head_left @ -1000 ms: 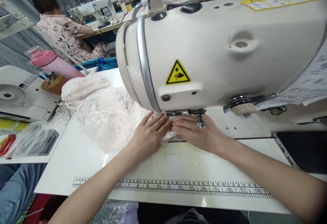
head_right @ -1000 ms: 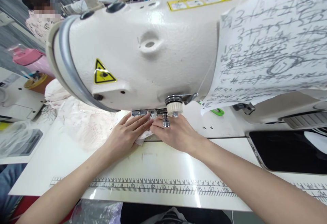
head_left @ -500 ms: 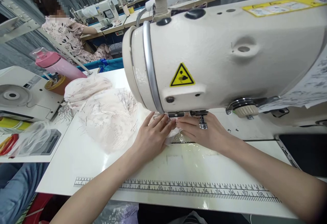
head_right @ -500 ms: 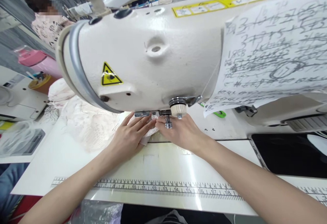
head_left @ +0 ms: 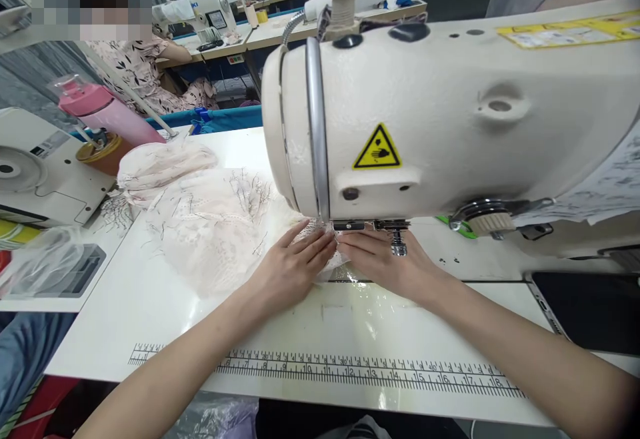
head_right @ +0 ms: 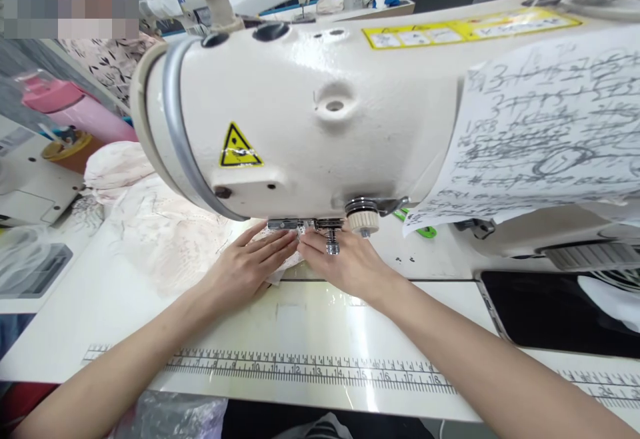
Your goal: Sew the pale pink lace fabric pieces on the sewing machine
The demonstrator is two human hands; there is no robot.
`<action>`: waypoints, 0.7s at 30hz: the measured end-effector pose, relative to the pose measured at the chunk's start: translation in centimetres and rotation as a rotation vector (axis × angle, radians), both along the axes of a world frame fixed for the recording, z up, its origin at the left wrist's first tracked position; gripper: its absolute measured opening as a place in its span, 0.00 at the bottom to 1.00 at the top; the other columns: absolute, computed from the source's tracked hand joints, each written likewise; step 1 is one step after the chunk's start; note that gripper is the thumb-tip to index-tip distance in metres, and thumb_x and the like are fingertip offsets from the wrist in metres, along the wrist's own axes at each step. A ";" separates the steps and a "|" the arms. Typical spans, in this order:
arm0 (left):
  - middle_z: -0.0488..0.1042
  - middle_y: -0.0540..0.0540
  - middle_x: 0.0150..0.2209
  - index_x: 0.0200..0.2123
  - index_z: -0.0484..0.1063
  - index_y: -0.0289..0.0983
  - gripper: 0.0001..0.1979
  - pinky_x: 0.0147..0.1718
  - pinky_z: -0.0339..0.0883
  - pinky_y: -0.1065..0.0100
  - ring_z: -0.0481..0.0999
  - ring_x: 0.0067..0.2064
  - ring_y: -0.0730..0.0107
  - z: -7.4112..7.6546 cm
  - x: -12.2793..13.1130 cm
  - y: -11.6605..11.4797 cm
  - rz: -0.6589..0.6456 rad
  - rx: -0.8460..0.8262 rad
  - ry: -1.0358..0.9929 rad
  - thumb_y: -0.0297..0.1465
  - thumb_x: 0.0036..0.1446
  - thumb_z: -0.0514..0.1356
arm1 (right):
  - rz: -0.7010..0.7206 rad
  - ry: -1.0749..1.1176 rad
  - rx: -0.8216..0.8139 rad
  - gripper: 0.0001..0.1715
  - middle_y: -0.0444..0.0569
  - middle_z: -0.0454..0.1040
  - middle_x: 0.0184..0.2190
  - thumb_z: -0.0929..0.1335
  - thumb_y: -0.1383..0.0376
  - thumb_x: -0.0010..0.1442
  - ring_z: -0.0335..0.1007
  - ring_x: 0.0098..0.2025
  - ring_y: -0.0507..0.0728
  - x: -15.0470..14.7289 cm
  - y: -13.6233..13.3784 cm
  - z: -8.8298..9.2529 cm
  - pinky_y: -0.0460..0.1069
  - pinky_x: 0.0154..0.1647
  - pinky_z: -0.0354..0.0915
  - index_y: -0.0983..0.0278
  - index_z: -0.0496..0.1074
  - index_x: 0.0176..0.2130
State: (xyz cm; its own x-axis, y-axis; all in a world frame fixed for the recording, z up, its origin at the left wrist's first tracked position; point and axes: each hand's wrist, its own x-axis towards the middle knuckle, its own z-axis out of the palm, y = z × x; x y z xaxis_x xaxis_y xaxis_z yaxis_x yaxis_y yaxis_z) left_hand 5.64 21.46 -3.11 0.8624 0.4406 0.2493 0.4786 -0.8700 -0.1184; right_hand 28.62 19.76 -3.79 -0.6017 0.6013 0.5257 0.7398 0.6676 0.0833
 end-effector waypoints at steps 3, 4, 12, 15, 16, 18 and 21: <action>0.66 0.43 0.61 0.61 0.64 0.31 0.24 0.68 0.48 0.53 0.67 0.63 0.63 0.1 -0.5 0.5 -0.014 -0.027 0.002 0.24 0.62 0.49 | -0.017 -0.041 0.093 0.18 0.45 0.77 0.41 0.59 0.78 0.66 0.70 0.42 0.53 -0.3 -0.3 0.3 0.51 0.35 0.59 0.63 0.73 0.42; 0.67 0.43 0.61 0.61 0.65 0.31 0.24 0.69 0.47 0.54 0.67 0.63 0.63 0.2 -0.6 0.6 -0.016 -0.032 -0.003 0.23 0.62 0.49 | -0.006 -0.052 0.079 0.17 0.45 0.77 0.42 0.59 0.77 0.67 0.70 0.43 0.53 -0.4 -0.3 0.1 0.50 0.35 0.60 0.62 0.73 0.43; 0.71 0.43 0.58 0.58 0.69 0.32 0.22 0.68 0.50 0.55 0.69 0.61 0.64 0.6 -1.1 1.3 -0.005 -0.045 -0.026 0.22 0.62 0.49 | 0.132 -0.024 0.033 0.13 0.46 0.77 0.40 0.63 0.76 0.65 0.69 0.46 0.52 -1.1 0.3 -1.5 0.51 0.50 0.62 0.63 0.73 0.41; 0.72 0.42 0.57 0.57 0.69 0.32 0.21 0.67 0.51 0.55 0.70 0.61 0.63 0.6 -1.0 1.3 0.009 -0.031 -0.024 0.23 0.63 0.49 | 0.134 -0.009 0.050 0.11 0.46 0.77 0.41 0.64 0.77 0.64 0.70 0.46 0.53 -1.1 0.1 -1.5 0.51 0.49 0.61 0.64 0.73 0.41; 0.72 0.42 0.57 0.57 0.69 0.32 0.21 0.67 0.51 0.55 0.70 0.61 0.63 0.6 -0.9 1.3 0.016 -0.028 -0.025 0.23 0.63 0.49 | 0.139 -0.010 0.046 0.11 0.46 0.77 0.41 0.64 0.77 0.64 0.70 0.46 0.53 -1.1 0.1 -1.5 0.51 0.49 0.61 0.65 0.72 0.42; 0.72 0.42 0.57 0.57 0.69 0.32 0.21 0.67 0.51 0.55 0.69 0.61 0.63 0.5 -0.9 1.2 0.032 -0.025 -0.025 0.23 0.62 0.49 | 0.140 -0.010 0.041 0.12 0.47 0.77 0.42 0.63 0.77 0.64 0.70 0.46 0.53 -1.2 0.1 -1.4 0.52 0.50 0.60 0.65 0.72 0.42; 0.71 0.42 0.58 0.59 0.67 0.33 0.24 0.67 0.51 0.54 0.68 0.62 0.61 0.3 -0.9 1.1 0.051 -0.023 -0.019 0.23 0.60 0.50 | 0.119 -0.014 0.045 0.13 0.46 0.76 0.41 0.63 0.77 0.65 0.70 0.45 0.53 -1.3 0.1 -1.2 0.52 0.50 0.61 0.65 0.73 0.41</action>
State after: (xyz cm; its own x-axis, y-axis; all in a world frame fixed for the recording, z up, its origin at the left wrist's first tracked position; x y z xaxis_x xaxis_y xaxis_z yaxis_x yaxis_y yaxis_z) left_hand 4.78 22.56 -2.85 0.8339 0.4895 0.2550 0.5243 -0.8469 -0.0888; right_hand 27.36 19.85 -4.96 -0.6750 0.5007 0.5419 0.6538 0.7463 0.1248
